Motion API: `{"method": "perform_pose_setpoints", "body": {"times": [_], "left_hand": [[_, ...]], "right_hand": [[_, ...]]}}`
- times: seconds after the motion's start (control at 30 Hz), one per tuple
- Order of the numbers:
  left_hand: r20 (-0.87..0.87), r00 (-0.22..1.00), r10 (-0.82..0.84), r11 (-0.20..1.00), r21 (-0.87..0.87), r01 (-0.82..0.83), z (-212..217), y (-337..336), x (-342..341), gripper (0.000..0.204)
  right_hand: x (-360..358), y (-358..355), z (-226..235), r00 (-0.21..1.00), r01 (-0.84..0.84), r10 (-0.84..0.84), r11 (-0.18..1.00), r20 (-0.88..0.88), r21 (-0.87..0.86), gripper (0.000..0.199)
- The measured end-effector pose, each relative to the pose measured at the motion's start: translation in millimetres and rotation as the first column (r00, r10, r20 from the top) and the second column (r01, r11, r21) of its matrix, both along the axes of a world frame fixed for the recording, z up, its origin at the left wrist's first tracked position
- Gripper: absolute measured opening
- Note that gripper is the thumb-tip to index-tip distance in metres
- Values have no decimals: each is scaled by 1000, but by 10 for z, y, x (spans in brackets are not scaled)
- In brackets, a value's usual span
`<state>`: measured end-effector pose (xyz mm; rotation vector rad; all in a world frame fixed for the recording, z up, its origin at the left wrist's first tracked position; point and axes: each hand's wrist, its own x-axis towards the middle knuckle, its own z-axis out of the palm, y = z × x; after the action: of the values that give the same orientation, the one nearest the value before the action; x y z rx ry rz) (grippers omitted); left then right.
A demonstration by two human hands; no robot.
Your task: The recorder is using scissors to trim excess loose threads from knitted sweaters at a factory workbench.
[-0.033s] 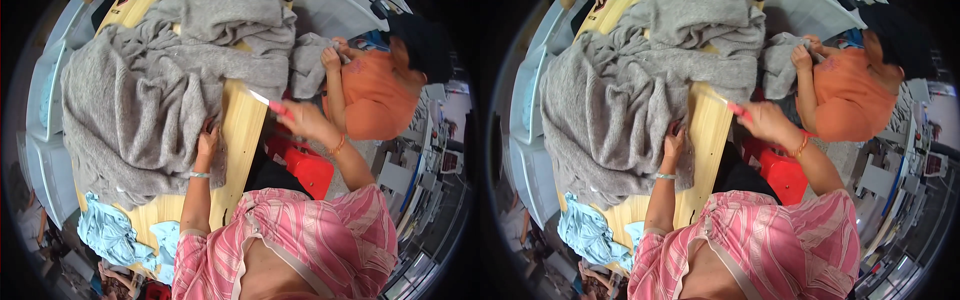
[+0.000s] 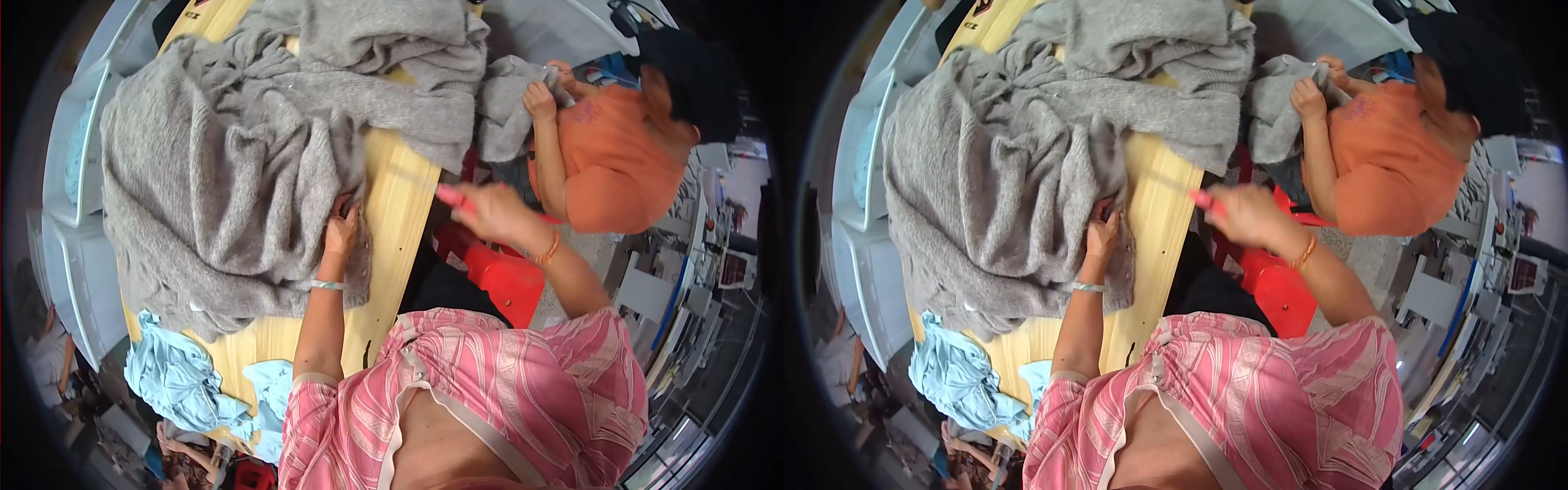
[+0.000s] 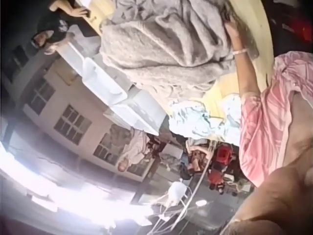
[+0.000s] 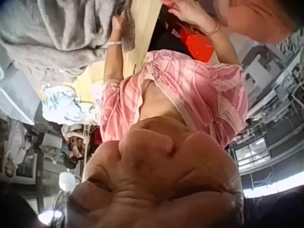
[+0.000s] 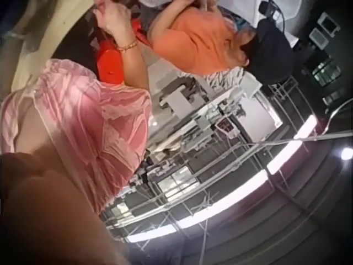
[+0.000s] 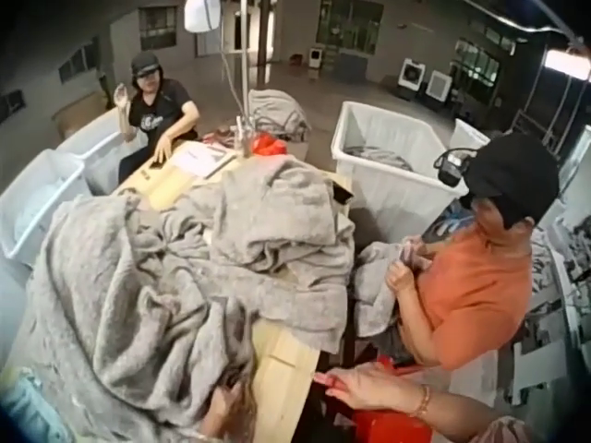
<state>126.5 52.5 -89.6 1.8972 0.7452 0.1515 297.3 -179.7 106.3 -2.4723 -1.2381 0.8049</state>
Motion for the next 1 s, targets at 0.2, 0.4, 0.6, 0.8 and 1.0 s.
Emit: {"method": "perform_pose_setpoints", "body": {"times": [0.2, 0.4, 0.6, 0.8, 1.0], "left_hand": [[57, 982, 179, 967, -192, -165, -14, -121, -112, 27], [302, 941, 154, 988, -72, -139, 660, -229, -631, 24], [632, 374, 679, 169, 361, -917, 1218, 755, -1635, 32], [419, 554, 720, 569, 102, -816, 1210, 1126, -2124, 20], [210, 944, -253, 843, 526, 109, 1627, -191, -1368, 12]], "right_hand": [[-726, -156, -199, 898, -274, 250, 961, -361, -17, 35], [-603, -101, -149, 975, -66, 96, 987, -200, 149, 36], [-616, 222, 37, 982, -159, 172, 976, -75, 152, 33], [-768, 565, 245, 959, -233, 261, 948, -111, 217, 35], [-656, 736, 487, 966, -254, 253, 905, 48, 340, 34]]}}
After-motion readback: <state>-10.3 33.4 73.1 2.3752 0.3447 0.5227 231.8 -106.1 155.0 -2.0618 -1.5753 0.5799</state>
